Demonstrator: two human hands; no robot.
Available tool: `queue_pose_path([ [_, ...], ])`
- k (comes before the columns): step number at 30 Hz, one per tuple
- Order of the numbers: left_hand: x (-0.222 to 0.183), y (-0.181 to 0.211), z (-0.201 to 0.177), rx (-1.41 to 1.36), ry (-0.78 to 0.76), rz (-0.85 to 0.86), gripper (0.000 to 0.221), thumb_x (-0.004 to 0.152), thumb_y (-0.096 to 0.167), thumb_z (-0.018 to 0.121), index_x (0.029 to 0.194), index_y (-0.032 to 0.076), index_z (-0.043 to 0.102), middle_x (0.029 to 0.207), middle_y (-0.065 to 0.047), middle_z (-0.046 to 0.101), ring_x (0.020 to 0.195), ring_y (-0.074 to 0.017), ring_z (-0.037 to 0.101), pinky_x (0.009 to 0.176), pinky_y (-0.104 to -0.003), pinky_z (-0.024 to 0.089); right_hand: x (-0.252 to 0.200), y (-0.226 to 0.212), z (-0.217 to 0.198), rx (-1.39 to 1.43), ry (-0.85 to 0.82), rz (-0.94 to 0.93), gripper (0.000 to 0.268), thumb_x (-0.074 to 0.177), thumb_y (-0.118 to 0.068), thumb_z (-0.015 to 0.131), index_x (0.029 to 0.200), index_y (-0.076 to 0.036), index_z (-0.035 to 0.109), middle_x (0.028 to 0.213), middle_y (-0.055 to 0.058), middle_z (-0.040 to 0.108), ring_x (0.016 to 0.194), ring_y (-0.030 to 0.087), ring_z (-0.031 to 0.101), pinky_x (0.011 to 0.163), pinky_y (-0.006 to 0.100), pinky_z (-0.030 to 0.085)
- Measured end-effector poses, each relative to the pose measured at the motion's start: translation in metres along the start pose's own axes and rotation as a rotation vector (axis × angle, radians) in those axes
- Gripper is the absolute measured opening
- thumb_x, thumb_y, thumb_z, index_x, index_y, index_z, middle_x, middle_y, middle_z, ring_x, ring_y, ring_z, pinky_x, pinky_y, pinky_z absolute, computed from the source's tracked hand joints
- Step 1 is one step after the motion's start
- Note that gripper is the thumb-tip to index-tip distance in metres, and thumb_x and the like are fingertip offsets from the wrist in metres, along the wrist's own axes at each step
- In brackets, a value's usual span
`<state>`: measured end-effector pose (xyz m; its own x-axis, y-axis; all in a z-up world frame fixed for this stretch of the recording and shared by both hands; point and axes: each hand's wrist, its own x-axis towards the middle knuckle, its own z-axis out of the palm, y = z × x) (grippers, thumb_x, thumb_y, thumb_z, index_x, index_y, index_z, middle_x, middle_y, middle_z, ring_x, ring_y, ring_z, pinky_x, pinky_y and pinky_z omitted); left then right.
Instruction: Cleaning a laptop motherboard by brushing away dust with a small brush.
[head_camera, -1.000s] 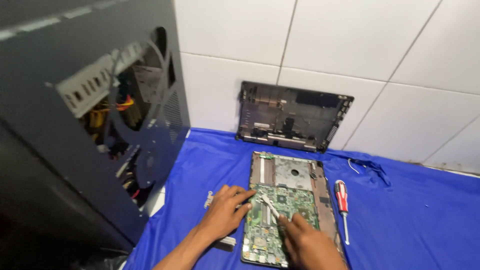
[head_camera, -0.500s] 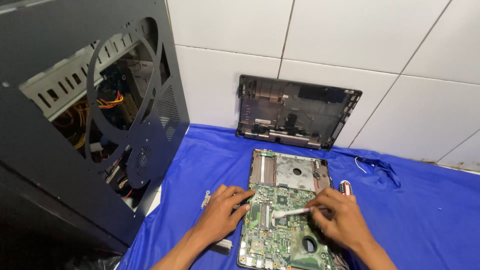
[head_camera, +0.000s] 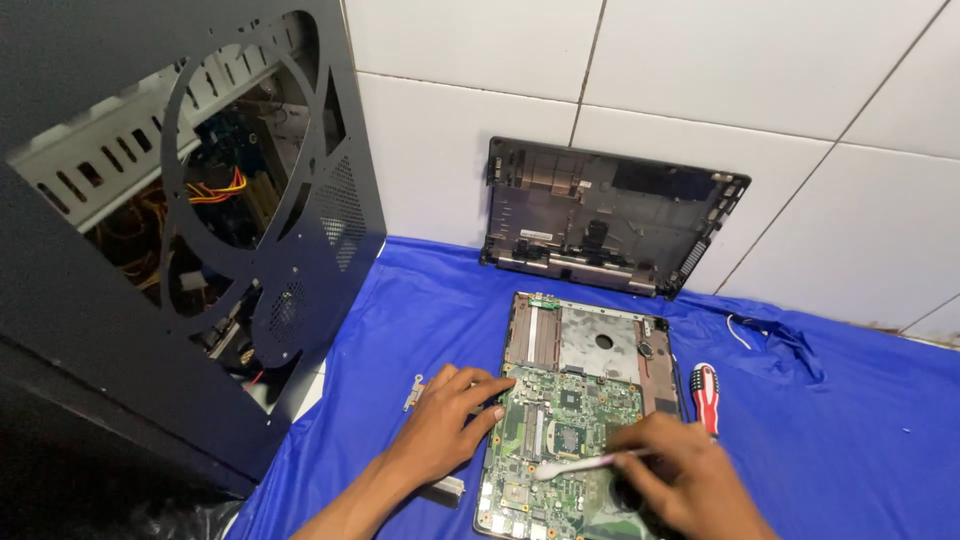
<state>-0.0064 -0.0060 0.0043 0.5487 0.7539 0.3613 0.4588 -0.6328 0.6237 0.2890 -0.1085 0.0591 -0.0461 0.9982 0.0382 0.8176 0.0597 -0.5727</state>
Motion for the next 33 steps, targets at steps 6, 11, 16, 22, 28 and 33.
queue_pose_path([
  [6, 0.000, -0.002, 0.001, 0.011, 0.002, 0.008, 0.039, 0.102, 0.027, 0.059, 0.138, 0.015, 0.066, 0.116, -0.004, 0.067, 0.100, -0.0253, 0.054, 0.089, -0.043, 0.045, -0.006, 0.013, 0.004, -0.032, -0.077, -0.003, 0.021, 0.083, -0.049, 0.070, 0.083, -0.033, 0.083, 0.088, -0.014, 0.081, 0.091, 0.007, 0.066, 0.091, 0.031, 0.043],
  [11, 0.000, -0.004, 0.002, 0.029, 0.029, 0.057, 0.038, 0.101, 0.025, 0.060, 0.137, 0.013, 0.067, 0.114, -0.005, 0.067, 0.097, -0.0267, 0.055, 0.088, -0.043, 0.045, 0.000, 0.024, 0.017, -0.176, 0.202, -0.136, 0.024, 0.085, -0.042, 0.070, 0.070, -0.023, 0.071, 0.070, -0.009, 0.074, 0.065, 0.012, 0.066, 0.084, 0.037, 0.044],
  [16, 0.001, -0.003, 0.001, 0.040, 0.033, 0.041, 0.038, 0.101, 0.025, 0.060, 0.136, 0.013, 0.067, 0.114, -0.005, 0.068, 0.099, -0.0261, 0.055, 0.090, -0.043, 0.046, -0.003, 0.016, 0.033, -0.155, 0.091, -0.293, 0.027, 0.090, -0.045, 0.070, 0.075, -0.023, 0.070, 0.068, -0.006, 0.069, 0.065, 0.012, 0.060, 0.074, 0.033, 0.042],
  [22, 0.000, -0.004, 0.003, 0.012, 0.047, 0.070, 0.037, 0.101, 0.026, 0.059, 0.136, 0.013, 0.067, 0.114, -0.006, 0.067, 0.098, -0.0278, 0.056, 0.089, -0.044, 0.044, -0.011, 0.003, 0.032, -0.221, 0.098, -0.134, 0.031, 0.092, -0.048, 0.065, 0.072, -0.025, 0.068, 0.068, -0.007, 0.070, 0.068, 0.012, 0.061, 0.089, 0.032, 0.043],
  [28, -0.002, -0.003, 0.002, -0.002, 0.003, -0.006, 0.039, 0.101, 0.027, 0.059, 0.138, 0.015, 0.067, 0.115, -0.004, 0.067, 0.099, -0.0256, 0.054, 0.090, -0.043, 0.044, -0.005, 0.021, 0.034, -0.257, 0.189, -0.326, 0.026, 0.088, -0.035, 0.071, 0.071, -0.020, 0.059, 0.066, -0.003, 0.064, 0.062, 0.016, 0.055, 0.071, 0.034, 0.038],
  [33, 0.000, -0.003, 0.001, 0.020, -0.001, 0.011, 0.040, 0.102, 0.028, 0.057, 0.139, 0.015, 0.065, 0.115, -0.005, 0.065, 0.099, -0.0253, 0.054, 0.089, -0.042, 0.045, -0.007, -0.002, 0.028, -0.231, 0.018, -0.190, 0.032, 0.095, -0.046, 0.064, 0.073, -0.023, 0.067, 0.065, -0.006, 0.069, 0.065, 0.011, 0.062, 0.090, 0.035, 0.047],
])
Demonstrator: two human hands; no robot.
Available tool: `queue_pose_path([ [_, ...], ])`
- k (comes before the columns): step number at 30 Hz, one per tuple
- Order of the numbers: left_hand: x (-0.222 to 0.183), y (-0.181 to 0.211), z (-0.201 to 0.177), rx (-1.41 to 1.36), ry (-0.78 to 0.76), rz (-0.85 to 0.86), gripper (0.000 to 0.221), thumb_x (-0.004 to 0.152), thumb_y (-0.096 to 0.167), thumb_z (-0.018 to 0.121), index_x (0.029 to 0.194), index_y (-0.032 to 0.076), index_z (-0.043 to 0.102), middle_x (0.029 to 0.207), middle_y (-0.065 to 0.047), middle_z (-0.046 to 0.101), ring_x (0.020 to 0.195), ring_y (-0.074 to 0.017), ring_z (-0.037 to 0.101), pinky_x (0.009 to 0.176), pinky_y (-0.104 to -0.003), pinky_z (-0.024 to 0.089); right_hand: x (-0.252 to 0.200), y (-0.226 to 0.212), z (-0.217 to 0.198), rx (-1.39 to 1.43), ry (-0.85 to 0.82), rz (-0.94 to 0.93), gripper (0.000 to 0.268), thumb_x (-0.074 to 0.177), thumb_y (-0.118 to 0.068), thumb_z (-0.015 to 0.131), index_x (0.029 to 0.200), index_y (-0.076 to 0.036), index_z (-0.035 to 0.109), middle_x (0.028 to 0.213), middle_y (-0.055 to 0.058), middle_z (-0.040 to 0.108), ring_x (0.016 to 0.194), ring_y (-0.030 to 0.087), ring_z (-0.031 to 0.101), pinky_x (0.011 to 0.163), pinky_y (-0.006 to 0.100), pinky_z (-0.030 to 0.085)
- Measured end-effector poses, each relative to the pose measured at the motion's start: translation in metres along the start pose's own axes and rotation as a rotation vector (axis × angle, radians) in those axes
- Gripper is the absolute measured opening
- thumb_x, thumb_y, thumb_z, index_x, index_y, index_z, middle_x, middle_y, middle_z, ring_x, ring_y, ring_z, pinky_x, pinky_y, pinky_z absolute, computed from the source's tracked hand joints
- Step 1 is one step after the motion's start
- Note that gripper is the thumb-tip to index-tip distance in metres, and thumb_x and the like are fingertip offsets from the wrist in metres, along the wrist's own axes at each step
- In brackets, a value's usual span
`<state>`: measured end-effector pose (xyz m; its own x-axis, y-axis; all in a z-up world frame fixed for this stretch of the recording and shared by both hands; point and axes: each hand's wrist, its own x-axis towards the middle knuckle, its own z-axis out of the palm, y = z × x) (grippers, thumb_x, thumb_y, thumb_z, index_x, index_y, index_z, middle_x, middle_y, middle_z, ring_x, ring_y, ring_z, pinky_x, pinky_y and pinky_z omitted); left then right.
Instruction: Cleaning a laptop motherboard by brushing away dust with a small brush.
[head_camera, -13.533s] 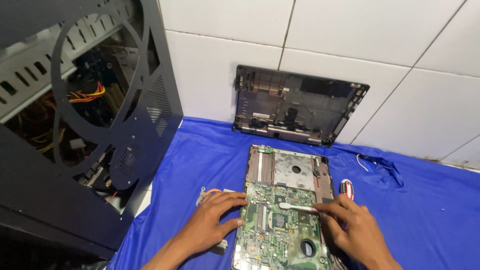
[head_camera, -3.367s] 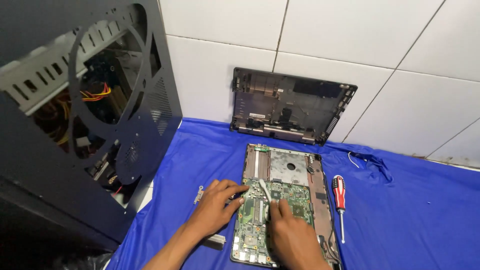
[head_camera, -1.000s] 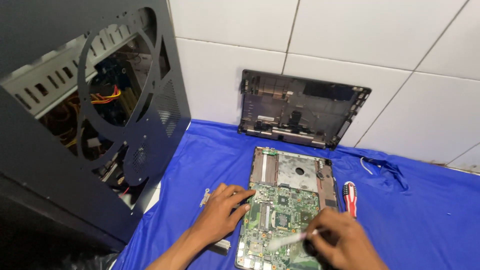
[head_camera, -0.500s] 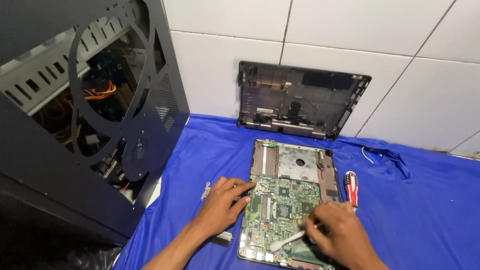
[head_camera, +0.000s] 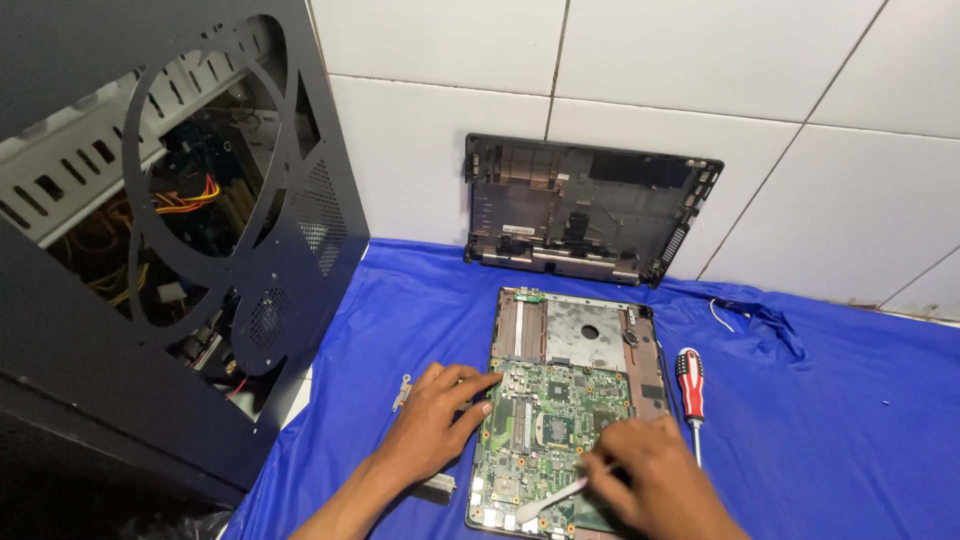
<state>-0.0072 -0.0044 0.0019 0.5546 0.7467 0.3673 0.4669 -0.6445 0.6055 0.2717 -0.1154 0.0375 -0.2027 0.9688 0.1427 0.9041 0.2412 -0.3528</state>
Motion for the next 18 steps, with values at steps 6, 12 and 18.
queue_pose_path([
  [6, -0.001, 0.003, -0.001, -0.022, 0.002, -0.020, 0.040, 0.102, 0.027, 0.059, 0.138, 0.015, 0.066, 0.115, -0.004, 0.066, 0.100, -0.0241, 0.054, 0.090, -0.042, 0.045, -0.006, 0.008, 0.000, 0.027, 0.023, 0.106, 0.035, 0.090, -0.046, 0.064, 0.062, -0.027, 0.069, 0.055, -0.009, 0.066, 0.056, 0.009, 0.054, 0.083, 0.029, 0.044],
  [12, -0.002, 0.001, 0.001, -0.028, 0.020, 0.012, 0.038, 0.102, 0.025, 0.060, 0.137, 0.014, 0.067, 0.115, -0.005, 0.066, 0.096, -0.0259, 0.053, 0.087, -0.044, 0.045, -0.002, 0.035, 0.014, 0.075, 0.192, -0.045, 0.034, 0.086, -0.030, 0.074, 0.064, -0.018, 0.051, 0.057, -0.003, 0.056, 0.055, 0.015, 0.047, 0.072, 0.029, 0.040],
  [18, -0.001, 0.005, -0.001, -0.025, 0.014, 0.011, 0.039, 0.102, 0.025, 0.059, 0.138, 0.013, 0.066, 0.113, -0.005, 0.066, 0.097, -0.0255, 0.053, 0.088, -0.043, 0.045, -0.004, 0.023, 0.011, 0.037, 0.174, -0.097, 0.032, 0.088, -0.037, 0.070, 0.064, -0.021, 0.057, 0.058, -0.005, 0.059, 0.057, 0.013, 0.053, 0.082, 0.034, 0.045],
])
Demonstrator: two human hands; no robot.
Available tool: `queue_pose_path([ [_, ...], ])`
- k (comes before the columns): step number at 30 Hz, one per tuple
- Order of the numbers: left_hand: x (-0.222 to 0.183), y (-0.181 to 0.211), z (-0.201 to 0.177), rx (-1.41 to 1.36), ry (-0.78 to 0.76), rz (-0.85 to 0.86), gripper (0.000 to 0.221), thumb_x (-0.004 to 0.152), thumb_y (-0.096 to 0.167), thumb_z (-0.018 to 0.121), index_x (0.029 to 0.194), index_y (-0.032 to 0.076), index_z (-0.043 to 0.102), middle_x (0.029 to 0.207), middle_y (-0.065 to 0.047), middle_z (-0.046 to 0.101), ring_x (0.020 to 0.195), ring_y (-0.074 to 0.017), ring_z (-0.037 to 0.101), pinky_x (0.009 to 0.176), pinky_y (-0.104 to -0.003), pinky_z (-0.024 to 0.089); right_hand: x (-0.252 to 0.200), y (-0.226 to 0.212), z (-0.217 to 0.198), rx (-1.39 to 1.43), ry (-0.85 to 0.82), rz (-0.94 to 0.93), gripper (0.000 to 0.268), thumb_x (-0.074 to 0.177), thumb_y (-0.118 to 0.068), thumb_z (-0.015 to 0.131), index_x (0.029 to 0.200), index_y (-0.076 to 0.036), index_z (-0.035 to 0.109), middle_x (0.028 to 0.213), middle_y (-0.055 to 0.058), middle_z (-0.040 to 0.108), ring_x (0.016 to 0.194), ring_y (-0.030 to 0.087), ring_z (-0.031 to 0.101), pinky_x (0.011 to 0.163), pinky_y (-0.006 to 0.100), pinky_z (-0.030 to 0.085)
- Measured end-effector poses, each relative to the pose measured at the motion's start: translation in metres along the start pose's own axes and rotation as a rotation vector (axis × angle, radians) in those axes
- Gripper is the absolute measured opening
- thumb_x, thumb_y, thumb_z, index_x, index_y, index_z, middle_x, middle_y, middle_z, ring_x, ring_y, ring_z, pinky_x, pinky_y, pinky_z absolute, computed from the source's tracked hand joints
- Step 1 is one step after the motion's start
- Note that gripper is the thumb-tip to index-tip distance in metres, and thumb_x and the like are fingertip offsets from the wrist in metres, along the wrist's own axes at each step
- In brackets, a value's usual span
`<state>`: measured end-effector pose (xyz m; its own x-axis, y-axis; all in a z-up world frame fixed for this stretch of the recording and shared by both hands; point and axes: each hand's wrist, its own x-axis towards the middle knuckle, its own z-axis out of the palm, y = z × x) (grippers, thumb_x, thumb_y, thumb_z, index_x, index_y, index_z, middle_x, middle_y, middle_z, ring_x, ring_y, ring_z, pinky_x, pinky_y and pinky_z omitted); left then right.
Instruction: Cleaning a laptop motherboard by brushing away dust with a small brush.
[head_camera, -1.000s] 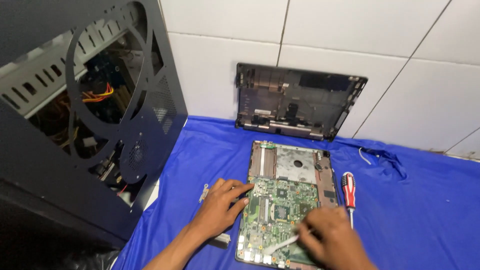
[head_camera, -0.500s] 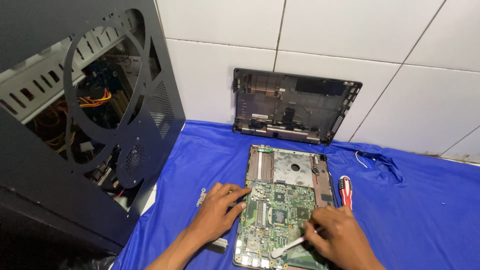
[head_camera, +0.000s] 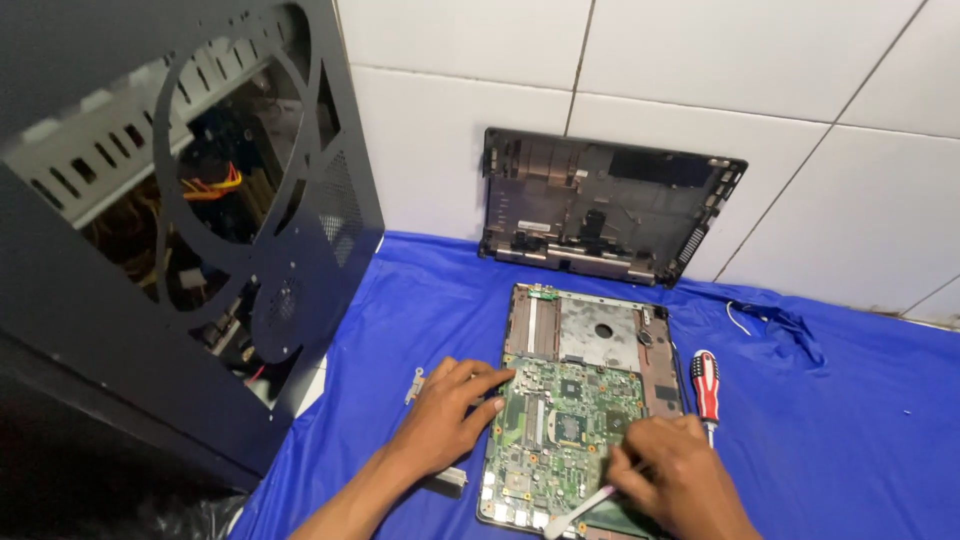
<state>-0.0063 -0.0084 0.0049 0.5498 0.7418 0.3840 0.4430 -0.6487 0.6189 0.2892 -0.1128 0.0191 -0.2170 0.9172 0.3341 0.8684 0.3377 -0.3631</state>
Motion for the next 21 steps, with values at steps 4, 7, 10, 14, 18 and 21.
queue_pose_path([
  [4, 0.001, -0.005, 0.001, 0.019, 0.000, 0.014, 0.039, 0.102, 0.025, 0.059, 0.138, 0.015, 0.066, 0.116, -0.004, 0.067, 0.099, -0.0270, 0.055, 0.088, -0.044, 0.045, 0.005, 0.010, 0.001, -0.074, 0.103, -0.014, 0.030, 0.085, -0.025, 0.069, 0.062, -0.021, 0.051, 0.055, -0.005, 0.056, 0.050, 0.016, 0.050, 0.077, 0.037, 0.045],
  [7, 0.000, -0.002, 0.001, 0.000, -0.005, -0.021, 0.038, 0.101, 0.027, 0.060, 0.137, 0.016, 0.067, 0.117, -0.003, 0.068, 0.099, -0.0250, 0.055, 0.090, -0.043, 0.045, 0.000, 0.020, 0.002, -0.079, 0.071, -0.043, 0.032, 0.087, -0.030, 0.070, 0.066, -0.020, 0.048, 0.059, -0.003, 0.055, 0.055, 0.017, 0.048, 0.070, 0.034, 0.038],
  [10, 0.000, -0.003, -0.001, 0.009, -0.018, -0.020, 0.039, 0.101, 0.028, 0.058, 0.138, 0.016, 0.067, 0.116, -0.004, 0.067, 0.099, -0.0251, 0.054, 0.089, -0.043, 0.045, 0.001, 0.027, 0.001, -0.071, 0.026, 0.057, 0.029, 0.086, -0.028, 0.068, 0.062, -0.021, 0.053, 0.056, -0.006, 0.061, 0.051, 0.013, 0.054, 0.082, 0.035, 0.050],
  [14, 0.001, -0.004, 0.001, 0.006, -0.019, -0.020, 0.039, 0.101, 0.027, 0.058, 0.138, 0.016, 0.066, 0.117, -0.003, 0.067, 0.100, -0.0254, 0.055, 0.089, -0.043, 0.046, 0.001, 0.023, 0.010, -0.040, 0.043, 0.021, 0.028, 0.086, -0.027, 0.068, 0.064, -0.020, 0.052, 0.059, -0.004, 0.062, 0.053, 0.016, 0.055, 0.073, 0.033, 0.043],
  [18, 0.002, -0.007, 0.002, 0.011, -0.024, -0.011, 0.041, 0.102, 0.028, 0.058, 0.141, 0.017, 0.065, 0.116, -0.004, 0.067, 0.100, -0.0262, 0.056, 0.089, -0.042, 0.045, 0.015, 0.002, -0.014, -0.020, -0.051, 0.199, 0.032, 0.094, -0.026, 0.064, 0.063, -0.020, 0.066, 0.051, -0.008, 0.063, 0.045, 0.007, 0.056, 0.067, 0.019, 0.056],
  [21, 0.001, -0.007, 0.002, 0.033, -0.009, 0.005, 0.041, 0.101, 0.027, 0.059, 0.141, 0.018, 0.064, 0.116, -0.003, 0.068, 0.100, -0.0250, 0.056, 0.089, -0.042, 0.046, 0.009, 0.017, -0.008, -0.077, 0.036, 0.131, 0.034, 0.094, -0.028, 0.067, 0.062, -0.018, 0.064, 0.053, -0.004, 0.061, 0.048, 0.009, 0.050, 0.073, 0.027, 0.047],
])
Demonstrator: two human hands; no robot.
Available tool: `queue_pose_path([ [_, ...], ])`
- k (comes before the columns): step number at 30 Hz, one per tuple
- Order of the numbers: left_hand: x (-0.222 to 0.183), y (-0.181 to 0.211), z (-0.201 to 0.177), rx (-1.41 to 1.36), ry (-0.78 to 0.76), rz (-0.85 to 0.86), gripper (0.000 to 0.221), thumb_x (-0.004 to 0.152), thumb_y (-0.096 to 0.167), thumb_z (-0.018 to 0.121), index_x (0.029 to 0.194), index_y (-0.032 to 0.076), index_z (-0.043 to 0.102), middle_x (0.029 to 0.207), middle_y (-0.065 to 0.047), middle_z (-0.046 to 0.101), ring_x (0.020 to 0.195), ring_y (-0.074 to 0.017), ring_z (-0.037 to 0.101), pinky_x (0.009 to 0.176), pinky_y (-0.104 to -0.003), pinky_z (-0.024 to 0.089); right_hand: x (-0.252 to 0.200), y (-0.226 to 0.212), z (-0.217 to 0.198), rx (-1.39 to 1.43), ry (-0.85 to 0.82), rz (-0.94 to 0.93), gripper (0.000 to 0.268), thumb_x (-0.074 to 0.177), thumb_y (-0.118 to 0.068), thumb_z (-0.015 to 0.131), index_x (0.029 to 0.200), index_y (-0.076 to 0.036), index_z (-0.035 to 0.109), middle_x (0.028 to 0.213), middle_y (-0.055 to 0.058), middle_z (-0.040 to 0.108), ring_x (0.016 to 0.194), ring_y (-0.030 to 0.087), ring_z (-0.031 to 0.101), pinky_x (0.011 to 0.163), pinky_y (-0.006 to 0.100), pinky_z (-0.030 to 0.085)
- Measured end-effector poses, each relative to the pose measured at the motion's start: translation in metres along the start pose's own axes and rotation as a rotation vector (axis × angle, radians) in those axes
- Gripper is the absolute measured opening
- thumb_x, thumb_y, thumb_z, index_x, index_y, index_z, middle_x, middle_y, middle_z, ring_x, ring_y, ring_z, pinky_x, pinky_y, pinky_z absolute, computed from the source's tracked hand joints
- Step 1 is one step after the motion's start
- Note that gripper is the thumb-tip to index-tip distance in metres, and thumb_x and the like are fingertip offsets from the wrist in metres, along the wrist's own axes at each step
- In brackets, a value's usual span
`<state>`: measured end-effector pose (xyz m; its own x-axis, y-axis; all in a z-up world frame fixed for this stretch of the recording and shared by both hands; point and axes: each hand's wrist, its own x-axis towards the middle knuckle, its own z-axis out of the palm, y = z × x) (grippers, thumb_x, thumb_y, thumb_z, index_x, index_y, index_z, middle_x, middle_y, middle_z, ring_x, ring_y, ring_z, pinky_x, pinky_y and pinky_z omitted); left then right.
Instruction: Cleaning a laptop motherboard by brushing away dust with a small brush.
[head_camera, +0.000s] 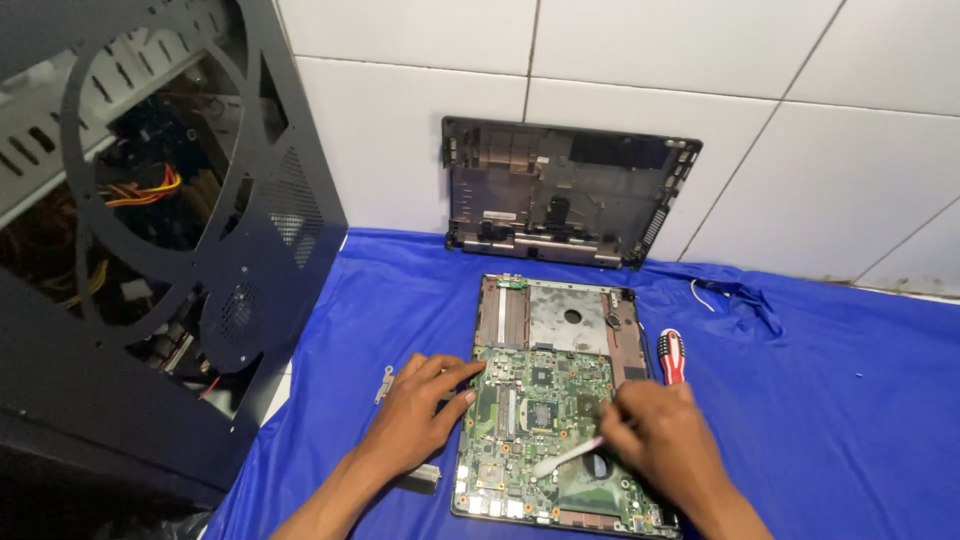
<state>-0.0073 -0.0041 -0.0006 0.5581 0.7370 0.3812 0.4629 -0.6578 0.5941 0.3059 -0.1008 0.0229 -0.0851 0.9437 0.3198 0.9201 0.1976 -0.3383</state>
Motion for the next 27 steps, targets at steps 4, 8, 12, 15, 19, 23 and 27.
queue_pose_path([
  [4, 0.001, -0.001, 0.001, -0.004, -0.015, -0.015, 0.042, 0.102, 0.029, 0.057, 0.143, 0.019, 0.063, 0.114, -0.003, 0.067, 0.100, -0.0246, 0.055, 0.088, -0.042, 0.046, -0.003, -0.001, 0.005, 0.014, 0.035, -0.150, 0.033, 0.093, -0.030, 0.067, 0.069, -0.019, 0.049, 0.062, -0.003, 0.056, 0.054, 0.017, 0.050, 0.067, 0.033, 0.036],
  [8, -0.002, -0.001, 0.001, -0.009, 0.000, -0.009, 0.041, 0.102, 0.029, 0.058, 0.141, 0.018, 0.064, 0.115, -0.003, 0.067, 0.098, -0.0249, 0.055, 0.088, -0.041, 0.045, 0.001, 0.001, 0.003, -0.021, -0.005, 0.013, 0.030, 0.093, -0.040, 0.064, 0.069, -0.022, 0.065, 0.057, -0.005, 0.064, 0.050, 0.012, 0.056, 0.076, 0.032, 0.047],
  [12, 0.000, -0.002, 0.001, -0.008, -0.019, -0.035, 0.041, 0.102, 0.030, 0.058, 0.141, 0.019, 0.064, 0.117, -0.003, 0.066, 0.102, -0.0248, 0.055, 0.091, -0.042, 0.045, -0.004, 0.001, 0.003, 0.002, -0.053, -0.107, 0.032, 0.097, -0.039, 0.062, 0.072, -0.019, 0.055, 0.066, -0.004, 0.064, 0.056, 0.015, 0.056, 0.065, 0.033, 0.044],
  [15, -0.001, 0.000, 0.001, -0.017, -0.015, -0.038, 0.040, 0.102, 0.029, 0.058, 0.139, 0.018, 0.065, 0.115, -0.003, 0.066, 0.103, -0.0246, 0.055, 0.091, -0.042, 0.046, 0.003, 0.022, -0.003, -0.048, -0.004, -0.072, 0.030, 0.095, -0.036, 0.062, 0.072, -0.019, 0.058, 0.063, -0.003, 0.063, 0.054, 0.018, 0.058, 0.073, 0.037, 0.049],
  [19, 0.000, 0.002, -0.002, -0.018, -0.010, -0.012, 0.040, 0.102, 0.029, 0.057, 0.139, 0.016, 0.065, 0.117, -0.004, 0.067, 0.101, -0.0251, 0.055, 0.090, -0.043, 0.046, -0.002, 0.012, 0.000, -0.073, -0.048, 0.039, 0.025, 0.095, -0.039, 0.062, 0.079, -0.021, 0.066, 0.070, -0.003, 0.071, 0.057, 0.016, 0.064, 0.080, 0.035, 0.054],
  [23, 0.002, 0.004, -0.004, -0.025, -0.030, -0.052, 0.042, 0.101, 0.029, 0.057, 0.141, 0.019, 0.065, 0.116, -0.003, 0.067, 0.102, -0.0246, 0.055, 0.090, -0.041, 0.045, 0.001, 0.015, -0.002, -0.060, 0.041, -0.069, 0.028, 0.097, -0.037, 0.061, 0.076, -0.019, 0.059, 0.069, -0.003, 0.063, 0.055, 0.017, 0.057, 0.074, 0.035, 0.046],
  [27, 0.002, 0.003, -0.003, -0.014, -0.027, -0.044, 0.042, 0.101, 0.030, 0.058, 0.141, 0.019, 0.065, 0.115, -0.003, 0.068, 0.102, -0.0251, 0.056, 0.089, -0.042, 0.046, 0.001, 0.005, -0.004, -0.079, -0.007, 0.077, 0.026, 0.097, -0.040, 0.058, 0.081, -0.020, 0.064, 0.075, -0.001, 0.069, 0.060, 0.023, 0.062, 0.079, 0.039, 0.045],
])
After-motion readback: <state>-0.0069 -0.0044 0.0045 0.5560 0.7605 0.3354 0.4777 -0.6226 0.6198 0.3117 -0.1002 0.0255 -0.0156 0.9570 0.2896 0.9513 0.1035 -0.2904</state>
